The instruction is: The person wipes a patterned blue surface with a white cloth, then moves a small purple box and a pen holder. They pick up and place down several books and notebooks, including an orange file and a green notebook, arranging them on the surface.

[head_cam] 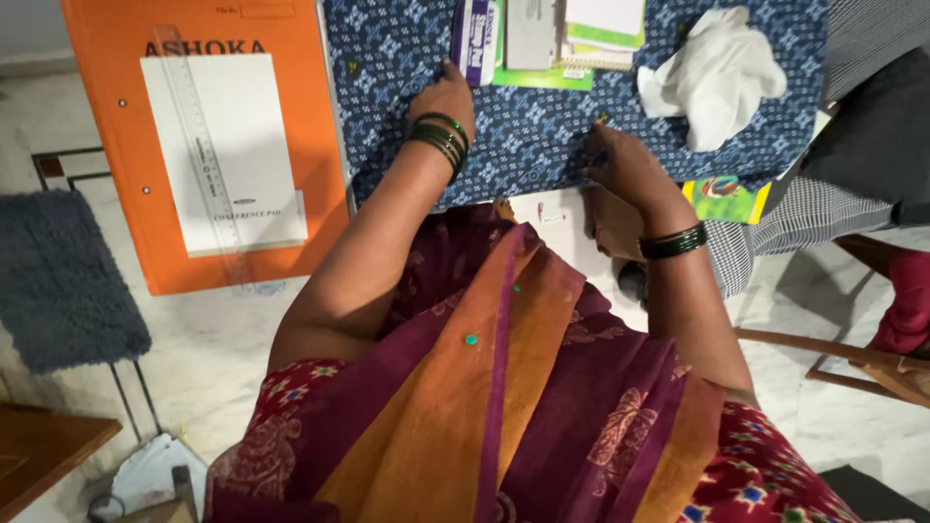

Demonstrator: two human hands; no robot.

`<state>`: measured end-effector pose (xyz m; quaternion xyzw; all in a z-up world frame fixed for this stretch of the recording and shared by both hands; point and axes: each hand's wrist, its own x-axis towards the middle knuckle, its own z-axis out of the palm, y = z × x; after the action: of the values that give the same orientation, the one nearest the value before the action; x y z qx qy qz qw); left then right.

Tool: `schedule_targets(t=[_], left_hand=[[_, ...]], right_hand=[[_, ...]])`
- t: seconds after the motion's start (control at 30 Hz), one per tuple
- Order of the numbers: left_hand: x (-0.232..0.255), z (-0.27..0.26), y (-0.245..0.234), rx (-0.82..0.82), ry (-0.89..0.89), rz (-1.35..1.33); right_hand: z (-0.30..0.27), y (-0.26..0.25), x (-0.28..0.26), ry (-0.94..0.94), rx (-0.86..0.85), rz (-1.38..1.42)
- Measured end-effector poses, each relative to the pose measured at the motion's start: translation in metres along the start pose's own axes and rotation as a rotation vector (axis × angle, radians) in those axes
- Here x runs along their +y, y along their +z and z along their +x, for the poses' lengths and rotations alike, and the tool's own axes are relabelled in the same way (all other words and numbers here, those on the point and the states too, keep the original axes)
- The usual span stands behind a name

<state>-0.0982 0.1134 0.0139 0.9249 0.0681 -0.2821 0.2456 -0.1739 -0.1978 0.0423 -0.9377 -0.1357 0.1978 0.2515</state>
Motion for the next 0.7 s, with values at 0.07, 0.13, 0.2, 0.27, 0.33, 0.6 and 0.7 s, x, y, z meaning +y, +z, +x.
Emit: schedule_targets(t=[0.07,0.13,0.2,0.27,0.33,0.6,0.7], left_hand=[[-0.001,0.003,0.002,0.028,0.014,0.045],[-0.002,0.009,0.007,0.042,0.018,0.086],[-0.005,0.015,0.013,0.059,0.044,0.139],[-0.007,0.019,0.018,0.078,0.091,0.205],[-0.007,0.018,0.019,0.073,0.074,0.183],[0.029,-0.012,-0.016,0.15,0.052,0.056],[0.043,-0.009,-0.011,0.364,0.226,-0.025]], right_hand=[[0.002,0.001,0.0,-0.039,0.032,-0.013],[0.005,0.002,0.003,-0.07,0.049,-0.033],[0.008,0.002,0.008,-0.09,0.049,-0.059],[0.014,0.0,0.014,-0.004,0.156,0.026],[0.024,-0.002,0.02,0.049,0.294,0.087],[0.095,-0.031,0.033,0.018,0.712,0.119],[0.118,-0.041,0.036,0.011,0.715,-0.015]])
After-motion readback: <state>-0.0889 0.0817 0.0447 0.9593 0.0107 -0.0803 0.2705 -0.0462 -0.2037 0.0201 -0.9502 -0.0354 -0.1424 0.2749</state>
